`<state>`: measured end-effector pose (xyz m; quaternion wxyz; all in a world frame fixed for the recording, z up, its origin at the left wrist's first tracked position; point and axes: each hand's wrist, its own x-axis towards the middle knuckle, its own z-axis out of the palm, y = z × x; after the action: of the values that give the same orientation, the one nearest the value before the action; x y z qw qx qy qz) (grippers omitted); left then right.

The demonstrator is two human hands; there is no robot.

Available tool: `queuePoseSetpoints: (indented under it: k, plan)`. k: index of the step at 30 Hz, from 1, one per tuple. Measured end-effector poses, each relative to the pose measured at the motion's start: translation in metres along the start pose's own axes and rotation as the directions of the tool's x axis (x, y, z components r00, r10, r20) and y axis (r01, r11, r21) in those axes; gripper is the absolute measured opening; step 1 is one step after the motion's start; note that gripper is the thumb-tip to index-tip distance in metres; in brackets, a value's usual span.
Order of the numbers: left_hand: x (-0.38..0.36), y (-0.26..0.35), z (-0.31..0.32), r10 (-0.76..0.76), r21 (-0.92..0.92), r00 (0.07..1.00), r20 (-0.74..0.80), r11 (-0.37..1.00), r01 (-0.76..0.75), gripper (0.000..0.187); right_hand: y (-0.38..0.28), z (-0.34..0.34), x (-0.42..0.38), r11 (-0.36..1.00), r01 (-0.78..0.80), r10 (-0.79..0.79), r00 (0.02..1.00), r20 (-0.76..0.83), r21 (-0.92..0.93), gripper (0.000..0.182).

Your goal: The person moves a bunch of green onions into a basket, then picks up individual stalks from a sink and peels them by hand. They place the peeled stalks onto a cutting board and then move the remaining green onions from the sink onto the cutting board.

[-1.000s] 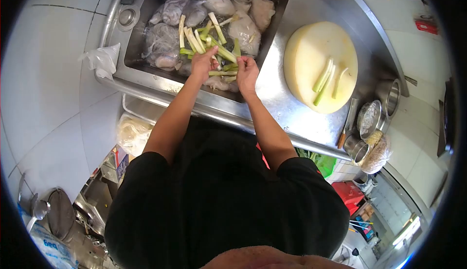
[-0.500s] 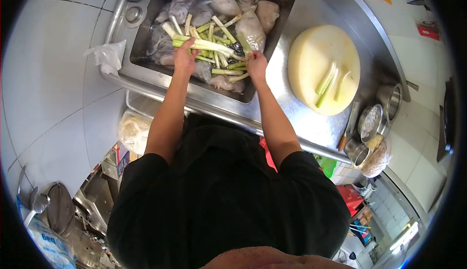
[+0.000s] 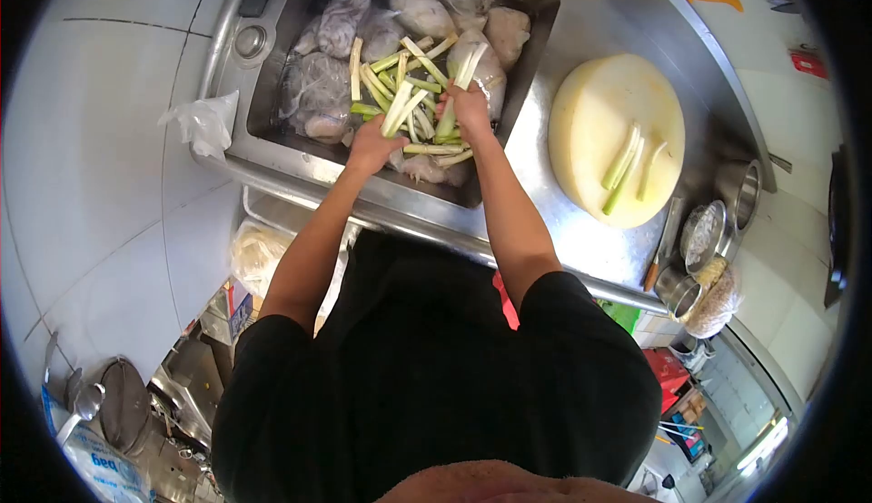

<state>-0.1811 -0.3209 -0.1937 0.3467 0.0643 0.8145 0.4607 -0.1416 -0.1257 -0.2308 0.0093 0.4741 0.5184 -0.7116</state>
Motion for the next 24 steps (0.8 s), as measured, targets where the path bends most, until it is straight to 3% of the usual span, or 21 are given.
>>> queuePoseSetpoints:
  k: [1, 2, 5, 6, 7, 10, 12, 14, 15, 16, 17, 18, 19, 21, 22, 23, 24]
  plan:
    - [0.009, -0.008, -0.006, -0.154, -0.02, 0.985, 0.081, 0.987, 0.157, 0.032, 0.022, 0.0, 0.031, 0.961, 0.151, -0.174, 0.981, -0.081, -0.232, 0.025]
    - [0.028, -0.025, -0.005, -0.08, 0.186, 0.997, -0.01, 0.979, 0.08, 0.034, 0.043, -0.002, 0.053, 0.847, 0.263, -0.354, 0.927, -0.121, -0.462, 0.028]
    - [0.076, -0.061, 0.007, 0.045, 0.382, 0.996, -0.079, 0.924, -0.012, 0.037, 0.096, 0.04, 0.056, 0.531, 0.151, -0.346, 0.937, -0.051, -0.834, 0.038]
    - [0.075, -0.053, 0.005, 0.047, 0.509, 0.996, -0.082, 0.861, 0.001, 0.041, 0.107, 0.037, 0.063, 0.439, 0.15, -0.28, 0.96, 0.023, -0.886, 0.036]
    - [0.083, -0.062, 0.003, -0.032, 0.524, 0.999, -0.023, 0.851, 0.039, 0.042, 0.115, 0.028, 0.073, 0.354, 0.196, -0.152, 0.977, 0.15, -0.915, 0.035]
    - [0.117, -0.082, -0.011, -0.256, 0.556, 0.962, 0.091, 0.815, 0.164, 0.043, 0.106, 0.008, 0.098, 0.17, 0.476, 0.231, 0.832, 0.505, -0.863, 0.033]
    - [0.122, -0.066, -0.018, -0.377, 0.553, 0.921, 0.097, 0.79, 0.265, 0.044, 0.027, -0.004, 0.031, 0.222, 0.323, 0.247, 0.894, 0.373, -0.92, 0.03]
    - [0.086, -0.041, -0.03, -0.218, 0.473, 0.975, -0.041, 0.856, 0.211, 0.045, -0.005, -0.022, -0.022, 0.78, 0.002, 0.292, 0.883, 0.367, -0.625, 0.027]
    - [0.065, -0.024, -0.037, -0.136, 0.435, 0.984, -0.117, 0.883, 0.174, 0.045, -0.013, -0.031, -0.036, 0.923, -0.172, 0.304, 0.875, 0.376, -0.345, 0.026]
    - [0.046, -0.003, -0.041, -0.145, 0.33, 0.988, -0.062, 0.931, 0.157, 0.045, -0.015, -0.036, -0.047, 0.962, -0.226, 0.272, 0.838, 0.473, -0.153, 0.026]
    - [0.032, 0.001, -0.033, -0.172, 0.082, 0.985, -0.021, 0.982, 0.173, 0.044, -0.016, -0.04, -0.056, 0.957, -0.287, 0.216, 0.8, 0.56, 0.04, 0.026]
    - [0.02, 0.004, -0.021, -0.188, -0.169, 0.982, 0.03, 0.967, 0.191, 0.044, -0.016, -0.042, -0.063, 0.907, -0.355, 0.14, 0.761, 0.633, 0.226, 0.025]
    - [0.006, 0.012, -0.009, -0.196, -0.406, 0.977, 0.083, 0.889, 0.212, 0.043, -0.014, -0.036, -0.068, 0.907, -0.32, 0.095, 0.789, 0.607, 0.273, 0.026]
    - [-0.023, 0.038, 0.022, -0.18, -0.404, 0.977, 0.112, 0.89, 0.21, 0.039, -0.011, -0.019, -0.077, 0.894, -0.325, 0.052, 0.759, 0.649, 0.308, 0.027]
    - [-0.03, 0.048, 0.028, -0.171, -0.398, 0.977, 0.127, 0.894, 0.208, 0.037, -0.014, -0.01, -0.085, 0.856, -0.387, 0.146, 0.817, 0.557, 0.344, 0.031]
    - [-0.023, 0.027, 0.04, 0.067, -0.02, 0.997, 0.044, 0.998, -0.066, 0.041, 0.012, 0.003, -0.07, 0.876, -0.21, -0.016, 0.887, 0.462, 0.435, 0.04]
    - [-0.024, 0.023, 0.046, 0.079, -0.029, 0.996, -0.031, 0.996, -0.08, 0.043, 0.02, 0.01, -0.067, 0.867, -0.245, 0.03, 0.895, 0.445, 0.434, 0.04]
